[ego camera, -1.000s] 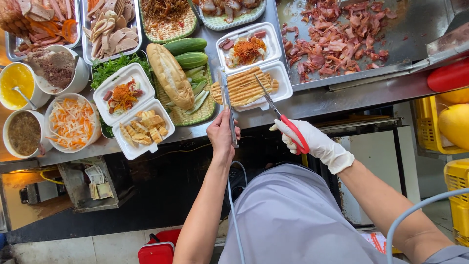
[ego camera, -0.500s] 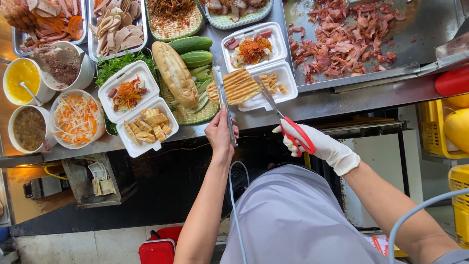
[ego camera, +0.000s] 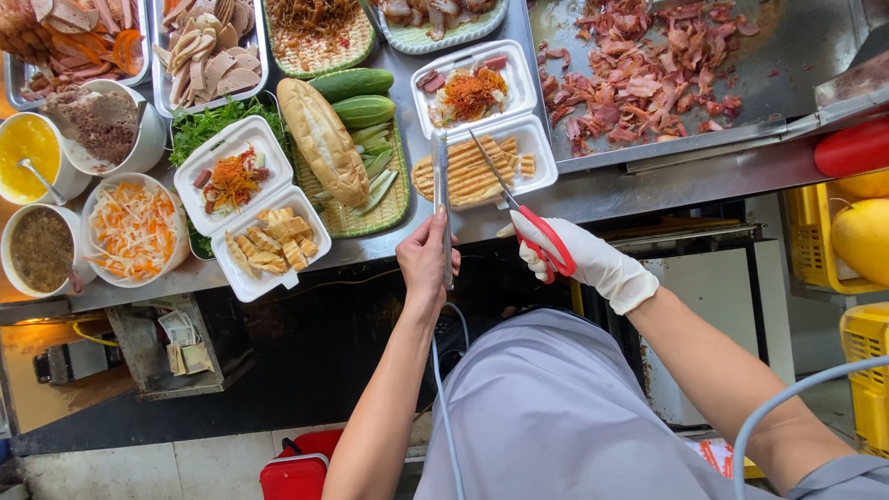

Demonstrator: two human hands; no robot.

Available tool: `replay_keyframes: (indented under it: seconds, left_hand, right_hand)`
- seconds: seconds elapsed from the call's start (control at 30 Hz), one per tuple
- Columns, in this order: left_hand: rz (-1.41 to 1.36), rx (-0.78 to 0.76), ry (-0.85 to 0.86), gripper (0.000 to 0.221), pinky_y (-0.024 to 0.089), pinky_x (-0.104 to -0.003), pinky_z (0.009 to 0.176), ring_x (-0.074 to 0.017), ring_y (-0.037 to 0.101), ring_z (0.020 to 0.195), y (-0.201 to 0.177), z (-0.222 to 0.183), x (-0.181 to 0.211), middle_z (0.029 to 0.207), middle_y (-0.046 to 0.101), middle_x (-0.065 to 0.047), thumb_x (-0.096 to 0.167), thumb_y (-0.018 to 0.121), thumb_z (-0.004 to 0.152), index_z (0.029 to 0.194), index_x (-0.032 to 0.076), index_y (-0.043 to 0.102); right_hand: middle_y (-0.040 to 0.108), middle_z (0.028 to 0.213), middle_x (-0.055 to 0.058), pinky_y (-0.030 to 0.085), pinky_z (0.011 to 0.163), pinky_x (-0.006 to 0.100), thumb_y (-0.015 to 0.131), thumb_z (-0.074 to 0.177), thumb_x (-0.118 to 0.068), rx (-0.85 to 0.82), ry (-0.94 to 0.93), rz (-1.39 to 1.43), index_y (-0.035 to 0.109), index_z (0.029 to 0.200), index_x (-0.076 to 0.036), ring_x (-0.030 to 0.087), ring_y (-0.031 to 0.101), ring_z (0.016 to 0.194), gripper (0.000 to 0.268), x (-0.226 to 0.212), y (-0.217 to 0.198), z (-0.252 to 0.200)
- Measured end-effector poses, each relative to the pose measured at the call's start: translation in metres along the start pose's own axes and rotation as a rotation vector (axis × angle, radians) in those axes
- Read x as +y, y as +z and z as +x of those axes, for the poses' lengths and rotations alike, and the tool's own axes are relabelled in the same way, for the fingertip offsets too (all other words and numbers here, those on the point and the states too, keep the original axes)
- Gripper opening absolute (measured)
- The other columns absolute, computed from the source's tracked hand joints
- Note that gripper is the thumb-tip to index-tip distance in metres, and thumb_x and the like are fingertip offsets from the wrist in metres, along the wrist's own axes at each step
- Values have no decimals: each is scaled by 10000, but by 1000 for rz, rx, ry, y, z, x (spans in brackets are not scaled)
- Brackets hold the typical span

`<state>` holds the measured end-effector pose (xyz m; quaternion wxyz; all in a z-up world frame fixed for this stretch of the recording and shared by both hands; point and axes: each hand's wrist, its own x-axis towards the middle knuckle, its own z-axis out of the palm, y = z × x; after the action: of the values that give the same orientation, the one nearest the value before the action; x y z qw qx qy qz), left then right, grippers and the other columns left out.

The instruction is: Prepare and package takeout food containers with bread, meat, vegetables, and sticky rice.

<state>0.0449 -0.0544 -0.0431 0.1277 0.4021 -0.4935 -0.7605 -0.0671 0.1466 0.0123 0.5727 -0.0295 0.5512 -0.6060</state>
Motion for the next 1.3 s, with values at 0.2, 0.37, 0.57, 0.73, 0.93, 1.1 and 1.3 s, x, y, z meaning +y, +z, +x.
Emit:
replay_keyframes:
  seconds: [0.2, 0.37, 0.57, 0.73, 0.93, 1.1, 1.3]
  left_hand:
    - [-58, 43, 23, 377, 426, -248, 355, -94, 561, 442, -17, 15, 1, 673, 614, -37, 358, 700, 991, 976, -16, 742]
    - [-75, 52, 41, 355, 418, -242, 352, -92, 557, 436, -5, 15, 2, 675, 618, -30, 357, 698, 976, 991, 7, 753]
    - [-70, 2, 18, 336, 411, -235, 347, -83, 556, 433, 5, 9, 4, 668, 612, -19, 357, 690, 963, 999, 29, 756]
    - [-44, -23, 38, 374, 419, -245, 359, -90, 561, 448, -1, 6, 0, 671, 615, -36, 339, 698, 996, 952, -29, 743]
    - [19, 52, -9, 291, 397, -232, 343, -76, 540, 422, 1, -7, 9, 654, 607, -9, 333, 689, 949, 1004, 57, 764]
    - [-56, 111, 44, 345, 406, -245, 344, -87, 553, 433, -4, 8, 18, 661, 612, -34, 340, 685, 977, 972, 1, 754]
    - [-21, -35, 31, 382, 413, -243, 359, -87, 549, 443, 33, 3, 3, 682, 601, -31, 351, 682, 995, 966, -26, 740]
  right_hand:
    - [505, 644, -15, 422, 476, 282, 548, 1015, -465, 67, 73, -149, 665, 1185, -19, 95, 480, 505, 491, 9, -2, -7]
    - [542, 684, -36, 455, 520, 270, 519, 1006, -445, -128, 90, 129, 635, 1237, -59, 72, 502, 551, 465, 25, -7, -6]
    - [503, 673, -41, 428, 502, 276, 540, 1019, -447, -20, 50, -34, 643, 1212, -35, 80, 466, 537, 467, 9, 5, -10]
    - [477, 646, -50, 404, 469, 256, 585, 991, -449, -10, 72, -38, 665, 1192, -43, 67, 449, 509, 460, 3, 9, -3]
    - [496, 632, -39, 399, 440, 271, 567, 1008, -473, 3, 67, -15, 652, 1167, -20, 84, 461, 475, 488, 7, 11, 13]
    - [546, 670, -39, 416, 487, 270, 527, 1005, -446, -76, 155, 91, 620, 1235, -63, 79, 493, 511, 457, 18, -2, 0]
    - [525, 692, -45, 439, 526, 262, 543, 1009, -422, -92, 44, 75, 639, 1261, -72, 68, 480, 558, 442, 20, -3, -16]
